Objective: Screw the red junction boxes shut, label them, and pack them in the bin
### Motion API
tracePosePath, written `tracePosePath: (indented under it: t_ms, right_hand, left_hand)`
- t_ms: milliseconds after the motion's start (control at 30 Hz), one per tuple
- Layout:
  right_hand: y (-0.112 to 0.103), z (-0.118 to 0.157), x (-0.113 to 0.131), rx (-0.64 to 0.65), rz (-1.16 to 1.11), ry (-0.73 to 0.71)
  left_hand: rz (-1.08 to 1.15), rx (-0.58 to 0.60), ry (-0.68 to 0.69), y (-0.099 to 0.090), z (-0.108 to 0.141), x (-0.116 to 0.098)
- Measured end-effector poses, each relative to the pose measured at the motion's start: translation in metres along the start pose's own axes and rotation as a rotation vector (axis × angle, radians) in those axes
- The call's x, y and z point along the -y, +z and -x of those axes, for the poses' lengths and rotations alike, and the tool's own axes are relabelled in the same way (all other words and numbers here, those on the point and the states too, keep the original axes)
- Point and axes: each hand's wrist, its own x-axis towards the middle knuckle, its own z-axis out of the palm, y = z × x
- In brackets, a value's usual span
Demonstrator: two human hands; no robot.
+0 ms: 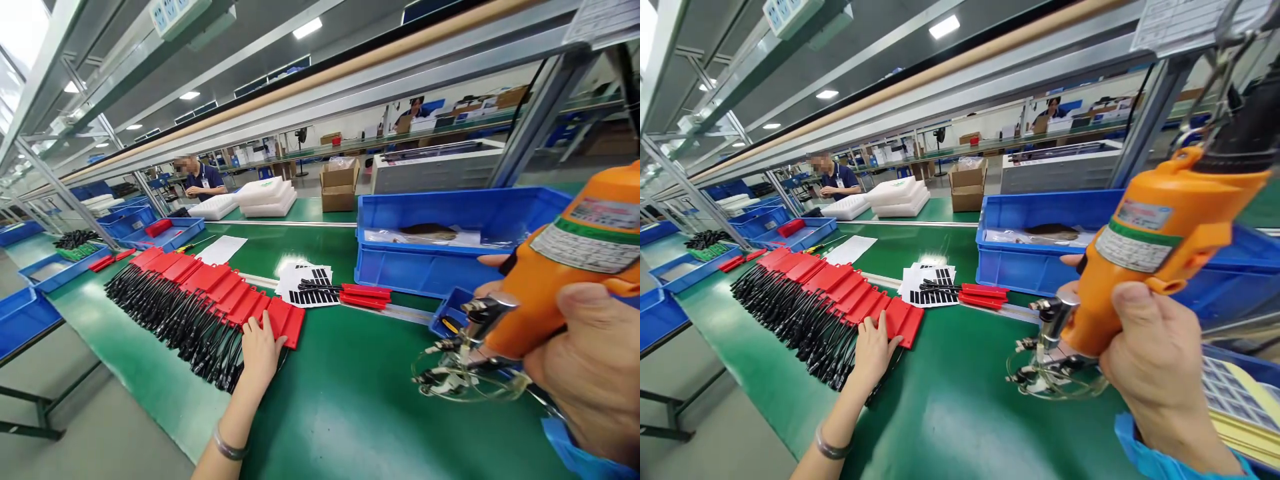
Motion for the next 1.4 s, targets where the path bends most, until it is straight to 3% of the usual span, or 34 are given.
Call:
tracePosePath:
  t_ms: [67,167,333,433,500,600,700,800,1400]
  right_hand:
    - [0.005,0.004,0.007,0.014,-0.033,0.079]
    - [0.005,0.005,0.01,0.058,-0.035,0.062]
    - [-0.008,0.002,0.0,0.173,-0.072,0.031]
    - [-0.009,0.003,-0.006,0.228,-0.087,-0.039]
    - [-0.004,0.005,-0.009,0.245,-0.077,-0.094]
    - [0.004,0.01,-0.015,0.259,-0.07,-0.116]
    - [0.01,0.015,-0.021,0.252,-0.049,-0.114]
    - [0.012,0.019,-0.027,0.226,-0.001,-0.121]
    - [0.01,0.044,-0.048,0.252,0.008,-0.21]
  left_hand:
    - [-0.002,-0.027,0.019,0.005,0.001,0.0]
    - [-0.01,-0.04,0.062,0.0,-0.001,0.002]
    - [0.044,-0.088,0.164,-0.04,0.017,-0.002]
    - [0.208,-0.066,0.352,-0.06,0.034,-0.032]
    - [0.324,0.009,0.498,-0.06,0.042,-0.063]
    - [0.39,0.168,0.676,-0.044,0.046,-0.107]
    - [0.402,0.266,0.71,-0.024,0.045,-0.125]
    - [0.429,0.276,0.71,-0.018,0.044,-0.124]
    - [0.374,0.285,0.731,-0.027,0.045,-0.12]
